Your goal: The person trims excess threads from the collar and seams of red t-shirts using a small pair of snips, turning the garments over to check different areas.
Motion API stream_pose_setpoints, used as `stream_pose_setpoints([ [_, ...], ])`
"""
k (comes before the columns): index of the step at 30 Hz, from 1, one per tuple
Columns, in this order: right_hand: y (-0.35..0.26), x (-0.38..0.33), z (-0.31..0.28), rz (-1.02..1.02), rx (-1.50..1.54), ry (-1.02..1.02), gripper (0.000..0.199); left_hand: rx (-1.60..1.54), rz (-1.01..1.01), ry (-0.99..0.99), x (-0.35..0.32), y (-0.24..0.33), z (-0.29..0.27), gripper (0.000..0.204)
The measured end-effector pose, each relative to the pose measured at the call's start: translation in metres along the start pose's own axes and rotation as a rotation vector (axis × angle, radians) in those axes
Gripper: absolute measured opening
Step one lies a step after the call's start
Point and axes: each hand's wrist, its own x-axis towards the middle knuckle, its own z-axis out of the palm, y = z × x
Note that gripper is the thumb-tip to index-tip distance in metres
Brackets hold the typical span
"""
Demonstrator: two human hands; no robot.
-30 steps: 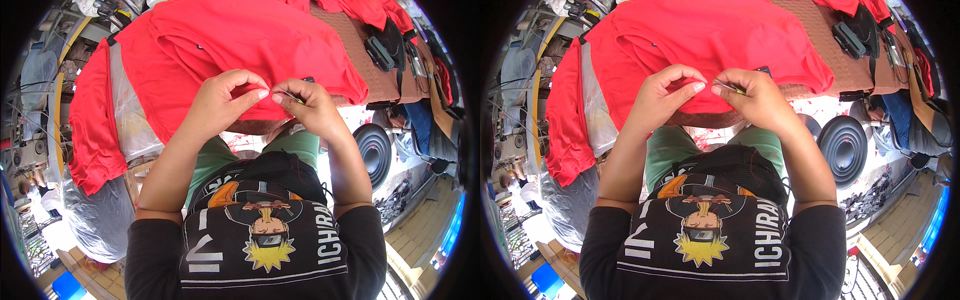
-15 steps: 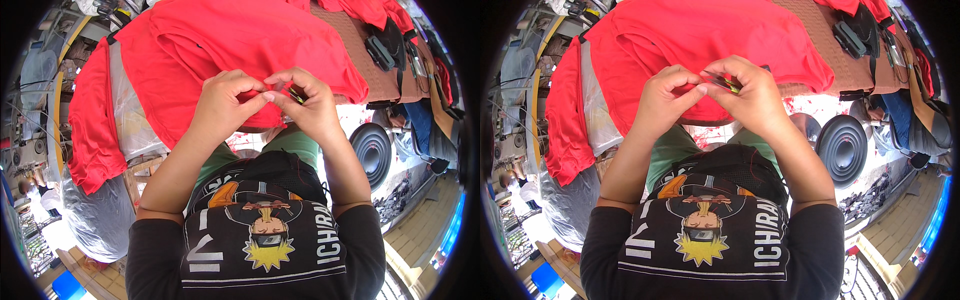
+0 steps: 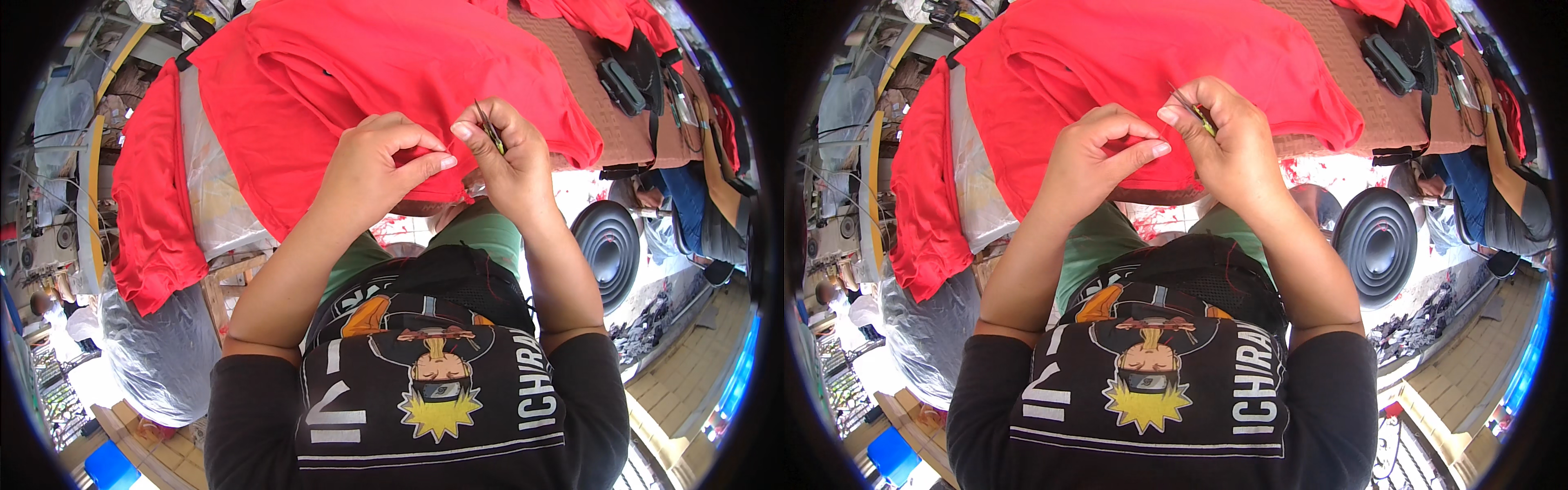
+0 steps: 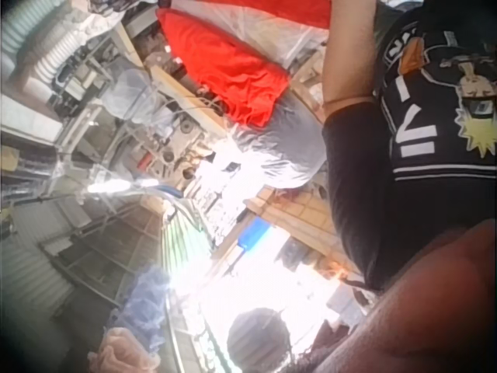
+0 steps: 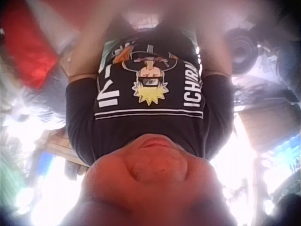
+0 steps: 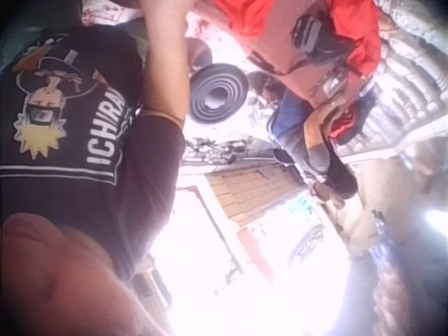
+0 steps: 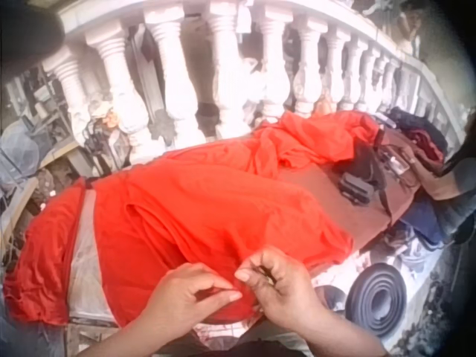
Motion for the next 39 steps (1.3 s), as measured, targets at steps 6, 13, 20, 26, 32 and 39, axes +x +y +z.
stream_pose_setpoints([
  [6, 0.0, 0.003, -0.003, -0.168, -0.018, -0.096, 0.01, 0.008, 0.025, -0.001, 0.0, -0.003, -0.003, 0.013],
  [13, -0.01, 0.0, -0.006, 0.043, 0.025, -0.09, 0.01, 0.083, 0.034, -0.066, 0.003, 0.004, -0.005, 0.012],
  [20, -0.013, -0.002, -0.028, -0.12, -0.079, -0.191, 0.021, -0.171, -0.276, -0.149, 0.005, 0.013, -0.015, 0.015],
  [26, 0.0, -0.008, -0.031, 0.053, 0.246, -0.36, 0.014, -0.206, -0.259, -0.144, 0.004, 0.013, -0.014, 0.017],
  [32, -0.007, -0.005, -0.029, 0.084, 0.117, -0.377, 0.009, -0.238, -0.253, -0.134, 0.004, 0.012, -0.014, 0.017],
  [39, -0.004, -0.004, -0.025, 0.031, 0.111, -0.356, 0.009, -0.229, -0.243, -0.125, 0.004, 0.013, -0.013, 0.016],
])
